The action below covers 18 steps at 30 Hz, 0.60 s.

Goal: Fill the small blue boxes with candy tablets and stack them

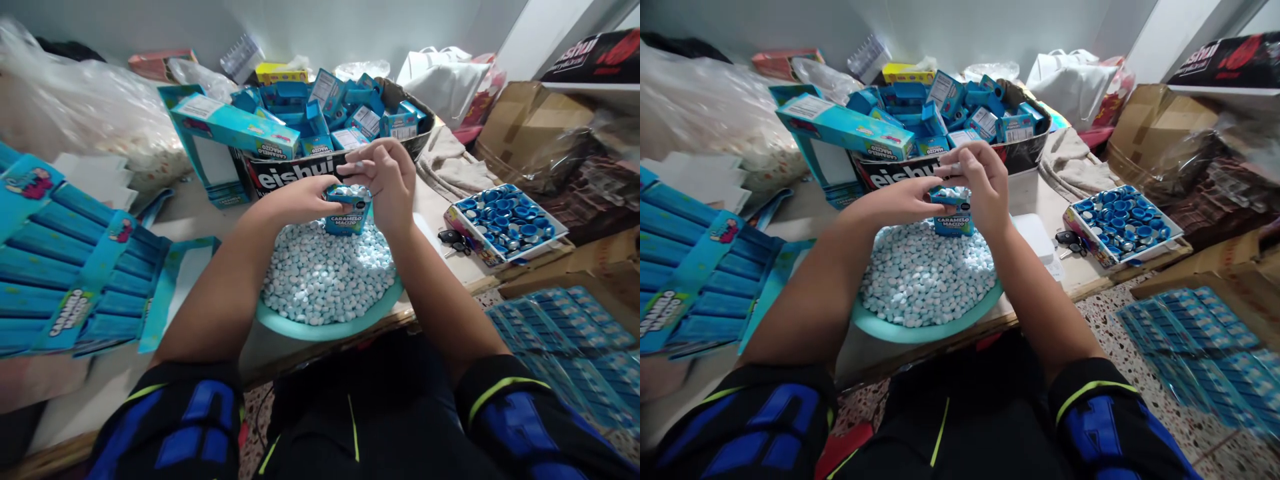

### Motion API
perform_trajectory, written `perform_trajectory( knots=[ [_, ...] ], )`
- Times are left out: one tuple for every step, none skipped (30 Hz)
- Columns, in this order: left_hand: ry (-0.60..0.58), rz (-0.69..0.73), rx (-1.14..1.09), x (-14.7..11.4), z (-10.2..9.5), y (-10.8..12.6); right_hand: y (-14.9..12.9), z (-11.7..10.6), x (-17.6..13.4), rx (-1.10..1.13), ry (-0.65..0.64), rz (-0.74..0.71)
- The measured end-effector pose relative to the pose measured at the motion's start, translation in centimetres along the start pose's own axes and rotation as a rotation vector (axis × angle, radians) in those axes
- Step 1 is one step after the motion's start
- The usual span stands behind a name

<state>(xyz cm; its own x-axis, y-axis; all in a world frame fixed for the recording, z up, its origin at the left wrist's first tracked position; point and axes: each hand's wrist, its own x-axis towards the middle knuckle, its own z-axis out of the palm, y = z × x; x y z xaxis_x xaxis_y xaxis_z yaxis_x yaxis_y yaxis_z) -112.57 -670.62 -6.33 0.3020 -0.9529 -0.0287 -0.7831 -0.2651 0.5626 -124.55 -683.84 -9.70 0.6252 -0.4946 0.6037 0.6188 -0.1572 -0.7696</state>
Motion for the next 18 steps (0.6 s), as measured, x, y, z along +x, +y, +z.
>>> perform_trajectory(
  knots=[
    [-0.001, -0.015, 0.006, 0.0, 0.0, 0.1, 0.0, 0.0, 0.0, 0.011, 0.025, 0.006],
    [-0.008, -0.025, 0.006, -0.1, 0.0, 0.2, 0.1, 0.0, 0.0, 0.01, 0.05, 0.015],
    [-0.014, -0.027, 0.002, -0.1, 0.0, 0.2, 0.1, 0.0, 0.1, -0.007, 0.067, 0.029],
    [-0.022, -0.022, -0.003, -0.1, 0.0, 0.3, 0.2, -0.1, 0.1, -0.035, 0.072, 0.046],
    [-0.024, -0.014, -0.007, -0.1, 0.0, 0.3, 0.3, -0.1, 0.1, -0.071, 0.063, 0.067],
    [-0.018, -0.004, -0.009, -0.1, 0.1, 0.2, 0.4, -0.1, 0.2, -0.111, 0.047, 0.088],
    [-0.004, 0.009, -0.007, 0.0, 0.1, 0.1, 0.5, -0.2, 0.2, -0.15, 0.027, 0.108],
    [0.015, 0.024, -0.005, 0.0, 0.2, 0.0, 0.7, -0.2, 0.2, -0.185, 0.008, 0.124],
    [0.038, 0.04, -0.002, 0.0, 0.4, -0.1, 0.8, -0.3, 0.3, -0.215, -0.004, 0.132],
    [0.062, 0.054, 0.001, 0.0, 0.4, -0.3, 0.9, -0.3, 0.3, -0.242, -0.013, 0.135],
    [0.085, 0.064, 0.003, 0.0, 0.5, -0.4, 1.0, -0.4, 0.3, -0.266, -0.017, 0.135],
    [0.104, 0.074, 0.004, 0.0, 0.6, -0.5, 1.2, -0.5, 0.4, -0.288, -0.017, 0.133],
    [0.126, 0.082, 0.004, 0.0, 0.6, -0.6, 1.4, -0.6, 0.4, -0.309, -0.013, 0.132],
    [0.144, 0.091, 0.003, 0.0, 0.6, -0.6, 1.6, -0.7, 0.5, -0.328, -0.007, 0.133],
    [0.162, 0.103, 0.0, 0.0, 0.6, -0.7, 1.8, -0.9, 0.6, -0.345, 0.0, 0.137],
    [0.182, 0.117, -0.004, 0.0, 0.6, -0.6, 2.1, -1.1, 0.7, -0.357, 0.006, 0.145],
    [0.202, 0.132, -0.006, 0.0, 0.6, -0.6, 2.4, -1.3, 0.8, -0.364, 0.01, 0.156],
    [0.22, 0.147, -0.006, 0.0, 0.6, -0.5, 2.7, -1.4, 0.9, -0.369, 0.008, 0.169]
  ],
)
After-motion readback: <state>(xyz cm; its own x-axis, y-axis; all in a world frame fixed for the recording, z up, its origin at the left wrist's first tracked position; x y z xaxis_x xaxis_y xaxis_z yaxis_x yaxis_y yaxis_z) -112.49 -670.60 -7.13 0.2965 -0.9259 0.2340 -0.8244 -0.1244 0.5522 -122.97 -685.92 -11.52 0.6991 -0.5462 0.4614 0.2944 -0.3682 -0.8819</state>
